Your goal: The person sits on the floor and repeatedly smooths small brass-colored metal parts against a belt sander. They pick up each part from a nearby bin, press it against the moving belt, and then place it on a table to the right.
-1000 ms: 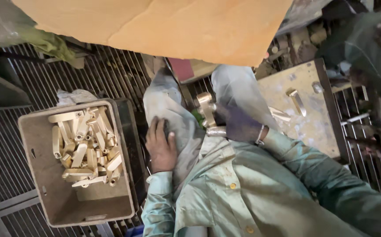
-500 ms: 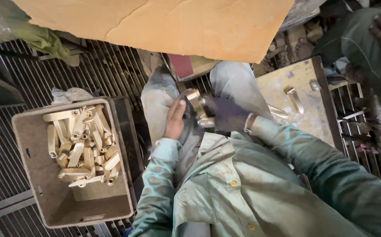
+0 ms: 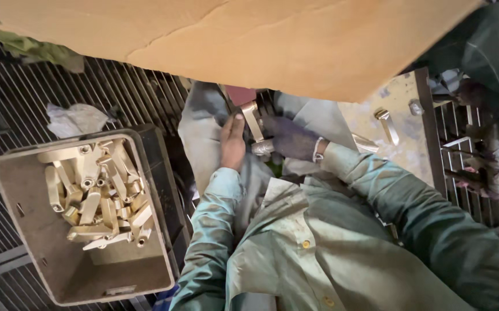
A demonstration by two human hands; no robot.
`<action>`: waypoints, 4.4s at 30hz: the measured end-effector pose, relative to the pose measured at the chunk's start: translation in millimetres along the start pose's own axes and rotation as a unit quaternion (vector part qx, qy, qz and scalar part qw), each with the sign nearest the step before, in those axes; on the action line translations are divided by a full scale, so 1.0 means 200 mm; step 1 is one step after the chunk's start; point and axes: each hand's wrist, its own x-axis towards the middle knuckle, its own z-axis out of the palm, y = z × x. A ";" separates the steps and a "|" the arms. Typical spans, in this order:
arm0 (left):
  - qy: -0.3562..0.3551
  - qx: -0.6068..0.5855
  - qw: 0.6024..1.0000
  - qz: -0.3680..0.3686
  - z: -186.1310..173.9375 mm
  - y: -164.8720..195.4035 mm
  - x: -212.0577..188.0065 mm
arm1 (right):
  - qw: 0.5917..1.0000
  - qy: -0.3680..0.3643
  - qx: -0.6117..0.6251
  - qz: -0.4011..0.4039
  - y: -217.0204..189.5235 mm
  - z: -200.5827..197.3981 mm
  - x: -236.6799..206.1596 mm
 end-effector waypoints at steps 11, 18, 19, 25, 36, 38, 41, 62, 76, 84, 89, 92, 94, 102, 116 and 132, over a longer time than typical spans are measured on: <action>0.053 -0.168 0.976 -0.130 0.03 -0.18 0.19 | 0.994 0.077 -0.016 0.073 0.00 -0.12 0.22; 0.059 -0.136 0.973 -0.177 0.07 -0.36 0.37 | 0.991 0.106 -0.027 0.079 0.02 -0.17 0.33; 0.047 -0.100 0.982 -0.156 0.07 -0.36 0.37 | 0.989 0.128 -0.036 0.068 0.01 -0.14 0.32; 0.074 -0.231 0.963 -0.118 0.06 -0.25 0.22 | 0.994 0.046 -0.042 0.094 -0.01 -0.07 0.15; -0.010 0.032 0.990 0.134 -0.03 0.04 -0.14 | 0.940 0.082 -0.275 -0.183 0.16 0.04 -0.06; -0.017 0.004 0.988 0.151 -0.03 0.03 -0.13 | 0.937 0.085 -0.289 -0.176 0.17 0.04 -0.05; -0.029 -0.019 0.995 0.089 -0.05 0.00 -0.09 | 0.956 0.070 -0.238 -0.157 0.14 0.05 -0.04; 0.120 -0.291 0.898 -0.307 0.05 -0.36 0.43 | 0.996 0.057 0.032 0.054 -0.12 -0.11 0.33; -0.061 -0.043 0.992 0.098 -0.06 0.33 -0.35 | 0.929 0.052 -0.221 -0.291 0.10 0.05 -0.19; -0.167 -0.203 0.965 0.005 -0.10 0.44 -0.40 | 0.961 -0.234 0.093 -0.114 0.12 0.09 -0.32; -0.164 -0.314 0.933 -0.060 -0.09 0.40 -0.41 | 0.943 -0.256 0.159 -0.141 0.13 0.07 -0.31; -0.114 -0.334 0.935 -0.002 -0.10 0.39 -0.43 | 0.966 -0.114 -0.007 -0.232 0.12 0.07 -0.31; -0.065 -0.301 0.952 -0.005 -0.09 0.39 -0.45 | 0.951 -0.017 -0.119 -0.286 0.11 0.08 -0.31; 0.053 -0.202 0.978 -0.008 0.06 0.44 -0.48 | 0.888 0.192 -0.383 -0.164 0.11 0.16 -0.25; -0.067 0.114 0.962 0.237 -0.12 0.23 -0.14 | 0.940 0.105 -0.301 -0.121 0.15 0.04 0.09; 0.026 0.056 0.998 -0.030 -0.01 -0.03 0.12 | 0.991 0.012 0.112 0.069 0.12 -0.09 0.21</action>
